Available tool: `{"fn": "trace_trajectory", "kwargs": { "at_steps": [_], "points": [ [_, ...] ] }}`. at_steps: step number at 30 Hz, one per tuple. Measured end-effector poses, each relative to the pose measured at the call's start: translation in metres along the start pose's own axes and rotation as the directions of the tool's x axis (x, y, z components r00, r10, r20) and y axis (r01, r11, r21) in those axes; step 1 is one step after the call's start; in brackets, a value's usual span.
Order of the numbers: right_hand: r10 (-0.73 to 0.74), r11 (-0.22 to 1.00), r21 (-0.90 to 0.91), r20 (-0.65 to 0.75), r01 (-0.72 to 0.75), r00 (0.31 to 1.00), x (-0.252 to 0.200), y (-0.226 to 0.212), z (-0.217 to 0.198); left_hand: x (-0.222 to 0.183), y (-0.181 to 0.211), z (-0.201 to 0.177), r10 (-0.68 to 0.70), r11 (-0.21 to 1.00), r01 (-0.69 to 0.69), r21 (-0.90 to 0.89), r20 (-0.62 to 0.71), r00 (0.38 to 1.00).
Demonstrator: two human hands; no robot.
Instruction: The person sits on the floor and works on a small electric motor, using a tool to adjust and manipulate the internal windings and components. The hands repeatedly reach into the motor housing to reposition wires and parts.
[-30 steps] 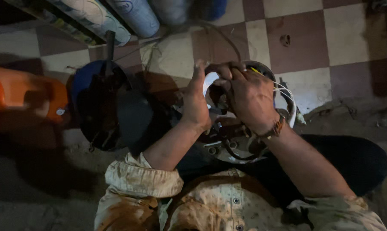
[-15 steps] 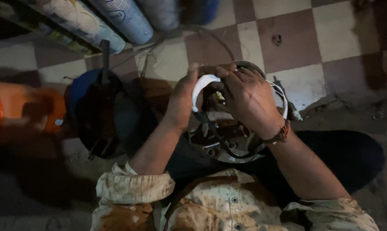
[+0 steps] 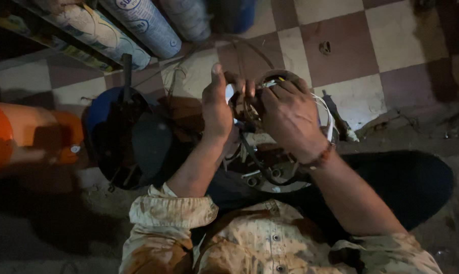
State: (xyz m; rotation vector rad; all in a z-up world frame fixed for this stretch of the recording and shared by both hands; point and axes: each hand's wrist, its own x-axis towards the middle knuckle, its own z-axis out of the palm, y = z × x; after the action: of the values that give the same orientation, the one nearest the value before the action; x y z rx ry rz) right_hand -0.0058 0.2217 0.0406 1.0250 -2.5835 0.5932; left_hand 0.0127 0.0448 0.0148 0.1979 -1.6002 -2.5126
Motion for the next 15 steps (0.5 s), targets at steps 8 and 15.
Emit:
{"fn": "trace_trajectory", "kwargs": {
  "at_steps": [8, 15],
  "points": [
    [0.695, 0.541, 0.730, -0.107, -0.417, 0.711, -0.079, 0.064, -0.045, -0.002, 0.025, 0.003, -0.102, 0.994, 0.103, 0.029, -0.013, 0.995],
    [0.658, -0.092, 0.849, 0.444, -0.520, 0.608, -0.170, -0.031, -0.007, -0.018, 0.076, 0.079, 0.274, 0.489, -0.716, 0.498, 0.692, 0.668]
  ]
}}
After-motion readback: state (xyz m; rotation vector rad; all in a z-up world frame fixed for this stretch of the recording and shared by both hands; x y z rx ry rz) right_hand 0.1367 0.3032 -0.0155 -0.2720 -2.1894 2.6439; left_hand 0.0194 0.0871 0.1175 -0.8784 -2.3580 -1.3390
